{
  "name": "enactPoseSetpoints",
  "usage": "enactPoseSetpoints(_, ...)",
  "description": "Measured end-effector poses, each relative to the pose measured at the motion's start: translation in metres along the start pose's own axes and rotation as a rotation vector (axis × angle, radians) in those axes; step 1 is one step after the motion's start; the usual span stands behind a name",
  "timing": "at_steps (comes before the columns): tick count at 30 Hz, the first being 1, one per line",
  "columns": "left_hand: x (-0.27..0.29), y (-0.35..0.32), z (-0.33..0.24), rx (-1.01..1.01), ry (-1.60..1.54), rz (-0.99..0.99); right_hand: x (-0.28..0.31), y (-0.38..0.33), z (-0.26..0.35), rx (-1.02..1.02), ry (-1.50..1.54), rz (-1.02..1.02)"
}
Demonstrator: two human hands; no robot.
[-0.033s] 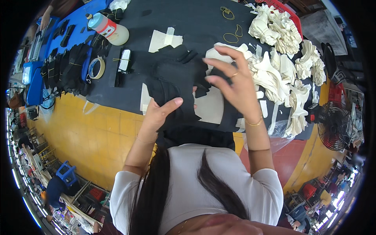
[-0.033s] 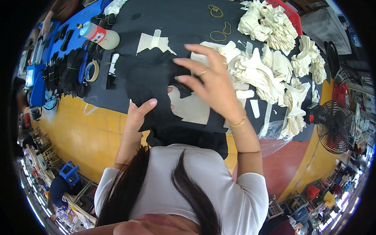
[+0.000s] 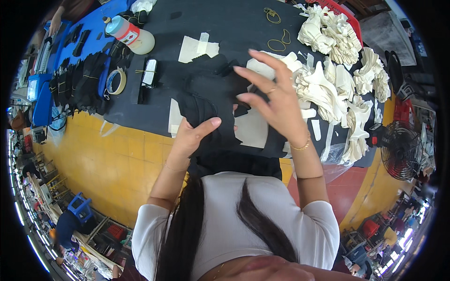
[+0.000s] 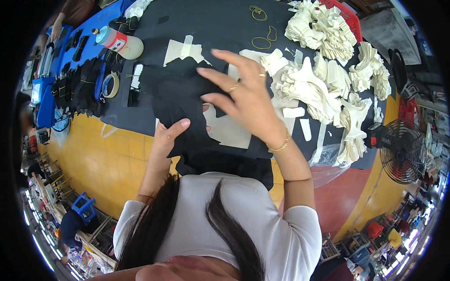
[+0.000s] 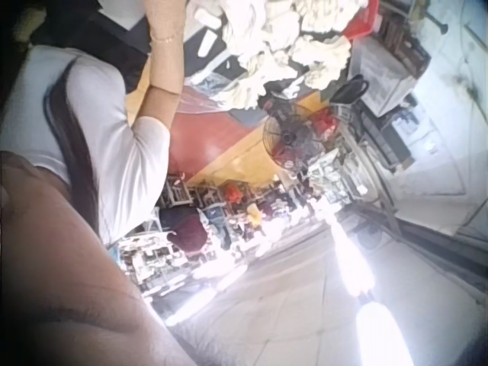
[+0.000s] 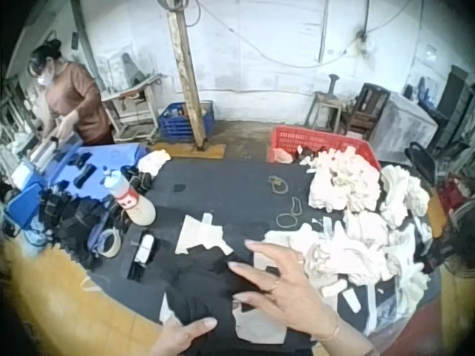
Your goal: The person assembles gloves by hand at a workbench. They place white foam inserts into black glove shells, then fold and stack the finished gloves. The person also handles white gloves and foam pieces, organizing them on the table.
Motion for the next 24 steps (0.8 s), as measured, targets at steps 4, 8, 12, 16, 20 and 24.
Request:
enactPoseSetpoints(4,-0.002,0.004,0.003,0.007,-0.014,0.027,-0.014,0.017,0.028,0.210,-0.050,-0.096)
enactPoseSetpoints(8,0.005,0.004,0.006,0.007,-0.018,0.016,0.002,0.009,0.047,0.362,-0.104,-0.258)
enactPoseSetpoints(12,0.016,0.007,0.000,-0.055,0.101,0.000,0.005,0.002,0.039,0.191,0.422,0.017)
enactPoseSetpoints(16,0.028,0.003,-0.003,-0.034,-0.065,-0.038,0.023,0.018,0.011,-0.019,0.643,0.014)
enactPoseSetpoints(20,0.043,0.000,-0.018,-0.121,-0.058,-0.106,0.004,0.054,-0.032,-0.111,0.352,0.017)
enactPoseSetpoints(24,0.046,-0.005,-0.026,-0.164,-0.047,-0.127,-0.023,0.066,-0.033,0.045,-0.044,-0.015)
Point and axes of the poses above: each hand's wrist, its own y-axis towards the middle knuckle, its own x-axis out of the back of the hand, z = x × y, the point moved 9 cm from there along y, towards the middle knuckle, and after that the axes turned 5 degrees about -z, right-handed, at the moved point
